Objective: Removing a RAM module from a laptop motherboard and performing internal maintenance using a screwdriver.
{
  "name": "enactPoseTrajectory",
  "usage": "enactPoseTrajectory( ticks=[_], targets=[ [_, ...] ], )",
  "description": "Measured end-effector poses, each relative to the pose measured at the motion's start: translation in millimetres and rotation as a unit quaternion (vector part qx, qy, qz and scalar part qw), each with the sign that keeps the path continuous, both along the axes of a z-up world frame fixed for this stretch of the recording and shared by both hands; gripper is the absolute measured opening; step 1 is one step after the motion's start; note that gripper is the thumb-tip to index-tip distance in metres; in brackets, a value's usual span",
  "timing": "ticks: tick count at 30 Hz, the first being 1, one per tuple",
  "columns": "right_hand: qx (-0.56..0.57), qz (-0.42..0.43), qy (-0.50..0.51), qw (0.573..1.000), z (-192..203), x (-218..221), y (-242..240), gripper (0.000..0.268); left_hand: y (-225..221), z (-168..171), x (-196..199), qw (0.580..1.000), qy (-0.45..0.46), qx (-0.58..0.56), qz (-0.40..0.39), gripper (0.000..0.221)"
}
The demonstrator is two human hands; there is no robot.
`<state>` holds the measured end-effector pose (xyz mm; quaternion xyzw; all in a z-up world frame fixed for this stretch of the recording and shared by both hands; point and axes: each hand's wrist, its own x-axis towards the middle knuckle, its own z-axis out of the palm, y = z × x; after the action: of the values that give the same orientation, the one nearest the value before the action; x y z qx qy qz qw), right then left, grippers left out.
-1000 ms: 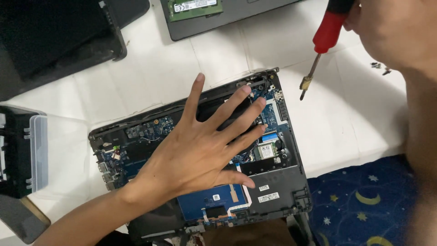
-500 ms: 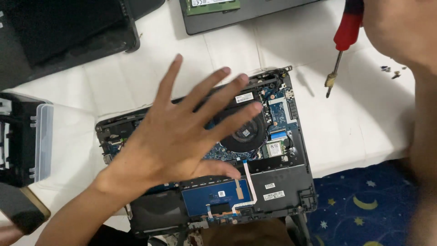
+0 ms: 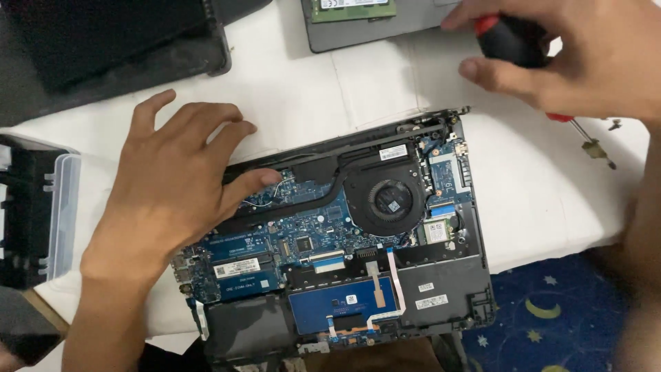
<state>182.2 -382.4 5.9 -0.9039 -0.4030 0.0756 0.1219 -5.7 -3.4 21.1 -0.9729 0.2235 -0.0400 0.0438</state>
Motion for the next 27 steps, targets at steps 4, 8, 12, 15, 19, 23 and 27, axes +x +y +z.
enactPoseTrajectory(
  ticks=[4, 8, 12, 15, 19, 23, 27],
  targets=[
    [-0.011, 0.116, 0.013, 0.993, 5.7, 3.0, 12.9, 0.05, 2.7, -7.6, -2.4, 0.999, -0.013, -0.033, 0.001, 0.058],
    [-0.066, 0.09, 0.009, 0.994, 5.0, 2.6, 17.5, 0.053, 3.4, -13.5, -7.9, 0.998, -0.01, -0.064, -0.001, 0.069],
    [-0.079, 0.059, 0.057, 0.993, 10.2, 0.2, 23.3, 0.051, 0.5, -13.8, -8.9, 0.998, -0.012, -0.068, 0.006, 0.077],
    [-0.079, 0.066, 0.034, 0.994, -0.7, 2.9, 16.2, 0.051, -0.1, -14.9, -9.9, 0.998, -0.007, -0.056, 0.009, 0.083],
    [-0.064, 0.099, -0.006, 0.993, -6.4, 5.4, 11.2, 0.051, -0.2, -15.4, -9.9, 0.999, -0.017, -0.051, 0.006, 0.084],
    [-0.06, 0.128, -0.066, 0.988, -17.7, 7.3, 0.5, 0.052, 0.6, -14.5, -8.9, 0.999, -0.023, -0.048, 0.006, 0.085],
    [-0.051, 0.128, -0.123, 0.983, -24.9, 7.5, -6.7, 0.049, 2.3, -12.7, -7.3, 0.997, -0.019, -0.077, -0.001, 0.074]
  ],
)
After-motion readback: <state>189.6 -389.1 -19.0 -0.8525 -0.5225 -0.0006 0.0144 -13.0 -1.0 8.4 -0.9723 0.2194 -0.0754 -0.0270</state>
